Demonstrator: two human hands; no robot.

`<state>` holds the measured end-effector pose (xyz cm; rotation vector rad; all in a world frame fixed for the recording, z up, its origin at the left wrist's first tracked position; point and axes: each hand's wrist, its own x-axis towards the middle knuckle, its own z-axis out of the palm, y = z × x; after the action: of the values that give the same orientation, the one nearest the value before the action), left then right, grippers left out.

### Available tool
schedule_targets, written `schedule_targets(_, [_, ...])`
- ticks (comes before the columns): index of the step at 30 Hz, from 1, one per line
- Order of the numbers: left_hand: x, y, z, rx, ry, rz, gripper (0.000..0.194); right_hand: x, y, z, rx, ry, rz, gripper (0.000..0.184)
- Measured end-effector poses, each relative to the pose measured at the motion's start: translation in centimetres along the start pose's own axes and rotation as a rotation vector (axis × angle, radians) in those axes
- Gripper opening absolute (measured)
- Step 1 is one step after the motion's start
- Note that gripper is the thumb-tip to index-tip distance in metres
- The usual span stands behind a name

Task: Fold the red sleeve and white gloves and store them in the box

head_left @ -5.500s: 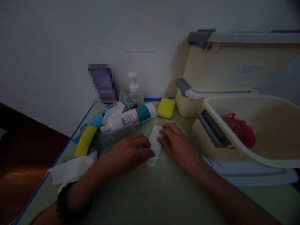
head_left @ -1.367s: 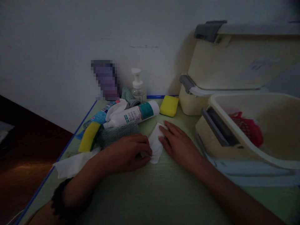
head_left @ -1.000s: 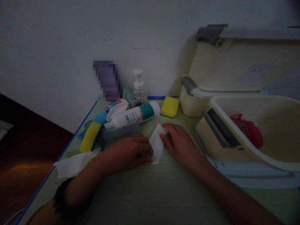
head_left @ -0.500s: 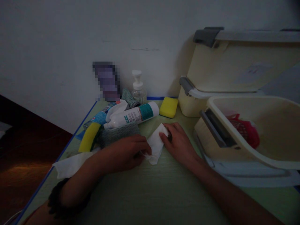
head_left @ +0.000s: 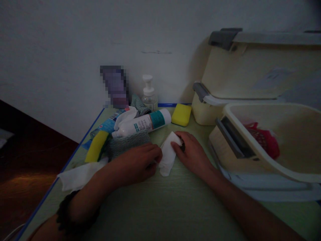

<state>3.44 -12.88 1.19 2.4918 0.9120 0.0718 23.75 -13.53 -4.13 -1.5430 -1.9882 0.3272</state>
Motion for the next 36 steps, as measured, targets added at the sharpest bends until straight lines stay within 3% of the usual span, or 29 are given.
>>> schedule_targets(5, [0.07, 0.02, 0.12, -0.008, 0.003, 0.000, 0.021, 0.04, -0.01, -0.08, -0.016, -0.014, -0.001, 0.030])
schedule_targets(15, [0.27, -0.60, 0.34, 0.013, 0.010, 0.007, 0.011, 0.05, -0.16, -0.23, -0.037, -0.035, -0.002, 0.031])
schedule_targets(28, [-0.06, -0.31, 0.04, 0.013, 0.013, -0.011, 0.021, 0.05, -0.32, -0.38, -0.047, -0.050, 0.009, 0.029])
schedule_targets(36, [0.31, -0.76, 0.12, 0.022, 0.027, -0.007, 0.007, 0.06, -0.34, -0.44, -0.038, -0.059, 0.011, 0.031])
